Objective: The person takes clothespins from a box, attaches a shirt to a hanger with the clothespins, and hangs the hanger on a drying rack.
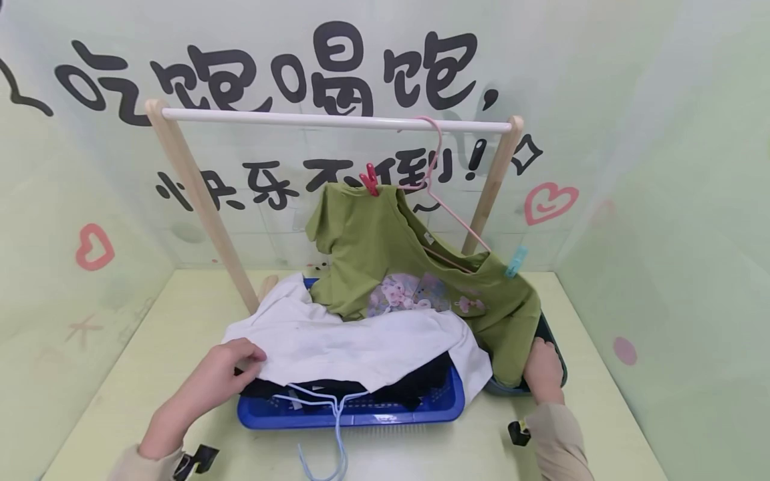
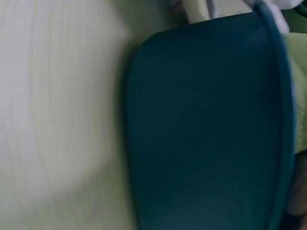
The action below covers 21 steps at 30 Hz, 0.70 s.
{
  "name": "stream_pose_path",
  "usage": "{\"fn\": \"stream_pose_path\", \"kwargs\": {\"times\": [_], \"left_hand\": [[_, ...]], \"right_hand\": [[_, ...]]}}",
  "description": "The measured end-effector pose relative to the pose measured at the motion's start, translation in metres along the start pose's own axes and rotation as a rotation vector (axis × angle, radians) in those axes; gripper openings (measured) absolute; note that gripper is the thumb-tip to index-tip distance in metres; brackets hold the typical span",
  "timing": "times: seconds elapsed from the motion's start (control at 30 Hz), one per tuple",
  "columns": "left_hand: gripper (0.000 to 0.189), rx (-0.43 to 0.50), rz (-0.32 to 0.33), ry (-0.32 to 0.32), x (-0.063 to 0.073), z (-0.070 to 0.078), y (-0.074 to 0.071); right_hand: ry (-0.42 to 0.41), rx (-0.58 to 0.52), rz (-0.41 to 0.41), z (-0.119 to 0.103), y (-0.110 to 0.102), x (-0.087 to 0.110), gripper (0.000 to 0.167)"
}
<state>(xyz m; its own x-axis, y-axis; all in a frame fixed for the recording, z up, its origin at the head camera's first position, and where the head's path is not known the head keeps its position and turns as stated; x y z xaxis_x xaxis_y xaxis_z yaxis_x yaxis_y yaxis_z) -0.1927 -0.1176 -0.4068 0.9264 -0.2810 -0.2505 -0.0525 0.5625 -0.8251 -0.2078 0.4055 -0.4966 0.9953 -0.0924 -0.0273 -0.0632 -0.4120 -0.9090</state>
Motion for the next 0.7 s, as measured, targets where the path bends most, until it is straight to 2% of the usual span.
{"fn": "stream_pose_path", "kwargs": {"times": [0.17,0.37,0.57,0.7], "left_hand": [[0.018,-0.032,0.000,-0.006,0.007,-0.002,0.004],[0.018,-0.078,-0.003,0.020,0.009,-0.003,0.009],[0.019,-0.134,0.041,0.084,0.011,-0.002,0.010],[0.021,-0.179,0.072,0.119,0.011,-0.001,0.009]], "right_hand": [[0.082,0.000,0.038,0.005,0.001,0.002,0.036],[0.093,-0.035,0.068,0.010,0.006,0.003,0.033],[0.100,-0.068,0.048,0.011,0.010,0.003,0.033],[0.139,-0.092,0.011,0.012,0.013,0.001,0.037]]}}
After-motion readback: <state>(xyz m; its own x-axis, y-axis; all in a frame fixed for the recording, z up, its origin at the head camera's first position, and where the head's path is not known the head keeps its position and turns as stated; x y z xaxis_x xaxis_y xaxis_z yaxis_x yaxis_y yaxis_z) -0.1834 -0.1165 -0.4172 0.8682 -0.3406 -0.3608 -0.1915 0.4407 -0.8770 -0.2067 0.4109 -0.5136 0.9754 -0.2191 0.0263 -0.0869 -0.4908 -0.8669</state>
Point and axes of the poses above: each hand's wrist, its own x-axis away from the middle knuckle, its own y-axis out of the palm, z = x × y, the point moved 6 cm from there along -x, towards the middle knuckle, and after that the axes turned 10 degrees about -y, right-handed, at the moved point
